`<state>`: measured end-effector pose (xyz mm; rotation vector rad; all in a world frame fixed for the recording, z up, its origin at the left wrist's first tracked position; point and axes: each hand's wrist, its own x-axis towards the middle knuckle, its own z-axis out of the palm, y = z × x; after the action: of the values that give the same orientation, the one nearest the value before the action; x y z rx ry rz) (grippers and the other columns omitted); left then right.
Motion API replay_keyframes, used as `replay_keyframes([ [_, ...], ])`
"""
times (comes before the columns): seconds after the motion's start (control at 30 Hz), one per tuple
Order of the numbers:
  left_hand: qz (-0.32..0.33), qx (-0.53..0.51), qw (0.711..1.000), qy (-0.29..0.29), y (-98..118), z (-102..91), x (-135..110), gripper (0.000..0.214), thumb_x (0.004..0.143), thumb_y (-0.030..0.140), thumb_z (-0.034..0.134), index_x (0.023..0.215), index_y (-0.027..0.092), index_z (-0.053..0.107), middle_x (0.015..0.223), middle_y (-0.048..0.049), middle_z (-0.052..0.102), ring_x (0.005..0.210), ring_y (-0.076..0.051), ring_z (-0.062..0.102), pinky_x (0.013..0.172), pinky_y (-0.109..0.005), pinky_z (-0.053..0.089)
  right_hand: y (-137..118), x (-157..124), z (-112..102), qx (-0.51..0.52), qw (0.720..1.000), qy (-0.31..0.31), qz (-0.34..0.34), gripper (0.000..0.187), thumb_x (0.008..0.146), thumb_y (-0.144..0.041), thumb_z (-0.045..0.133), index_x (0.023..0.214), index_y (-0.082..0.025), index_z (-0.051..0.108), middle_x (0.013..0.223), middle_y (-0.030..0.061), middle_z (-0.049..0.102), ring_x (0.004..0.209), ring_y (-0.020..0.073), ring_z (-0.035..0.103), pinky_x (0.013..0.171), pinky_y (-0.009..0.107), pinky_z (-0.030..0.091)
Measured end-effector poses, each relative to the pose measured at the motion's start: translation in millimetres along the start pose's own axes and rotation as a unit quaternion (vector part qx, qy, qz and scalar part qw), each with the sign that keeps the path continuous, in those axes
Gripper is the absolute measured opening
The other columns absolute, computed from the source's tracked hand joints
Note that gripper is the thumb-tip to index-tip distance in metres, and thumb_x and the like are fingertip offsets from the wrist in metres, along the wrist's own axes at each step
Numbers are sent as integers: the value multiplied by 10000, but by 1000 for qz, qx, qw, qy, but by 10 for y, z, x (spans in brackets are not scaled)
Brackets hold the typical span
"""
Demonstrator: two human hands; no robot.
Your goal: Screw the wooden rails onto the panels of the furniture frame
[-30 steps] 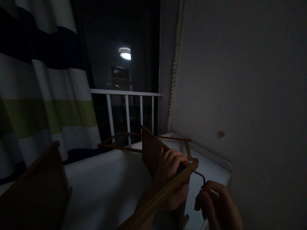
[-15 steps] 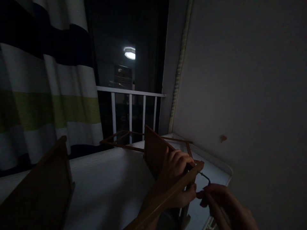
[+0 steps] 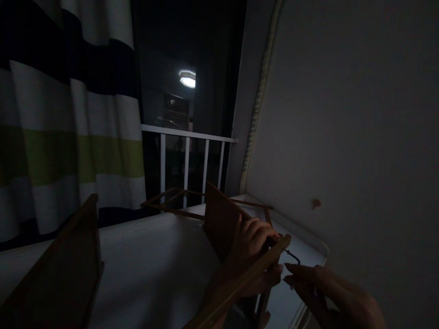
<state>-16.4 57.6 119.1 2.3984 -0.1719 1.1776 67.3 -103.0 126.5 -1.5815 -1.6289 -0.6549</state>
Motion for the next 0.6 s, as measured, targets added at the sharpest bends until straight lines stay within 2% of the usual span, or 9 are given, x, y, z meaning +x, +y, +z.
replay_keyframes([
  [0.07,4,-1,1000,7,-11,18,3,379,669,423,591,970,222,480,996,-29,525,1001,-222,436,1014,-437,161,-9,76,-77,14,999,-12,47,131,789,-263,584,906,-238,637,703,2,653,547,113,608,467,149,490],
  [0.17,-5,-2,1000,11,-24,38,8,419,618,382,651,968,229,478,1005,-25,526,1013,-232,430,1008,-442,172,14,207,-142,93,984,-32,149,172,789,-356,567,759,-210,655,659,11,613,546,115,579,429,157,463],
  [0.27,-17,-16,1000,9,-41,50,7,474,538,276,698,952,236,471,1006,-13,518,993,-233,438,983,-432,216,105,298,-119,215,939,-22,266,295,751,-438,588,639,-165,598,536,-15,500,435,82,473,353,156,401],
  [0.33,-11,-26,1000,13,-54,59,1,492,512,231,690,949,237,466,998,-10,512,985,-233,439,974,-425,233,192,307,-70,305,896,-15,324,316,718,-468,618,697,-156,572,504,-39,445,396,71,424,325,162,375],
  [0.43,-5,-28,999,26,-68,76,-8,490,500,230,674,944,235,467,983,-7,511,986,-238,437,1007,-454,177,311,249,20,396,840,0,371,362,689,-457,662,877,-180,525,492,-61,448,390,78,428,329,166,371],
  [0.5,-3,-26,999,33,-73,89,-9,473,505,246,661,937,236,470,973,-8,517,979,-243,442,1021,-480,138,350,182,84,422,817,15,394,398,675,-440,684,928,-198,495,499,-60,469,404,87,447,340,166,365],
  [0.6,-2,-23,999,39,-77,107,-3,428,528,291,628,922,230,473,966,-20,528,971,-248,453,1006,-497,165,321,63,185,435,800,43,411,337,691,-443,669,845,-182,522,551,-36,498,433,82,447,370,175,370],
])
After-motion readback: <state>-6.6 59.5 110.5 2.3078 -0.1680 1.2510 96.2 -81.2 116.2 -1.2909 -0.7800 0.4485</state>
